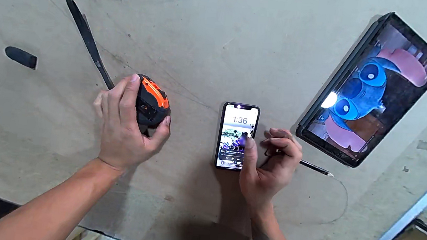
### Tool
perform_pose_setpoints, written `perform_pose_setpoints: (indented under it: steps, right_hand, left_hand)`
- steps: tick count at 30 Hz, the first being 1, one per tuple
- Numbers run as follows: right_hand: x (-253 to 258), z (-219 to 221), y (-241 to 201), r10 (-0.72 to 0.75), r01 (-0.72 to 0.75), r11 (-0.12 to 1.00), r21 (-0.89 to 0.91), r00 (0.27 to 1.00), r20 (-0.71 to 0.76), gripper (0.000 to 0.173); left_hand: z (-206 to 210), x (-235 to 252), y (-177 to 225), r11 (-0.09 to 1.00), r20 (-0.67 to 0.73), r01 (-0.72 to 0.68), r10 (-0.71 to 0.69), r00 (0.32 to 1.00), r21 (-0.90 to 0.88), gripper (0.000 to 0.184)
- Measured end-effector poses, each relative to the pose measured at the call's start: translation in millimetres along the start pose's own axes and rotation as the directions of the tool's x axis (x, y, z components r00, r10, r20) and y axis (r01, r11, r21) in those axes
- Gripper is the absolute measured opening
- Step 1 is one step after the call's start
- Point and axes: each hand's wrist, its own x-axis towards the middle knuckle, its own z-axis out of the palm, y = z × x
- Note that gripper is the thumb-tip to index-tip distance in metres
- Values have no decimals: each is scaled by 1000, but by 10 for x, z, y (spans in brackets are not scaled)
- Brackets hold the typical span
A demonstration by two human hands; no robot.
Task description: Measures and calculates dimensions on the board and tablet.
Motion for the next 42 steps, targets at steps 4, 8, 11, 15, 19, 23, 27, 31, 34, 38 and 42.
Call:
perform_pose_setpoints:
  steps: [4,8,11,15,19,23,27,31,34,38,42]
  right_hand:
    - [-120,-106,33,-24,12,990,138,996,86,39]
    - [-262,-232,67,-45,20,993,118,977,210,56]
    - [-249,-235,59,-42,24,996,85,976,214,56]
    - [-133,-139,29,-33,28,999,34,987,160,51]
    - [-24,-72,43,-16,11,999,54,995,97,46]
    - [-9,-40,-1,23,-23,1000,8,996,83,45]
    - [95,58,-60,84,-83,996,-29,996,27,44]
    - [153,125,-57,123,-129,985,-112,991,-53,37]
    - [142,145,-82,155,-163,966,-203,986,-56,37]
    - [125,63,-117,244,-245,969,-33,969,-44,30]
    - [51,-19,-30,176,-170,974,152,984,-24,31]
  left_hand:
    - [1,3,-7,1000,-1,6,-6,1000,8,95]
    - [1,3,-5,1000,0,-1,1,1000,10,95]
    - [-4,2,-1,1000,4,2,-2,1000,12,96]
    - [-1,8,8,1000,-1,13,-13,1000,16,96]
    - [10,27,-1,1000,-26,-7,8,1000,23,94]
    - [12,8,-18,1000,-20,-9,10,1000,15,95]
    - [7,0,-7,1000,-11,-1,1,1000,16,95]
    - [7,2,-4,1000,-2,8,-8,1000,19,95]
    - [5,-1,0,1000,9,18,-18,1000,20,95]
    - [-1,0,2,1000,16,21,-21,1000,15,96]
    - [-6,-3,0,1000,15,15,-15,1000,9,96]
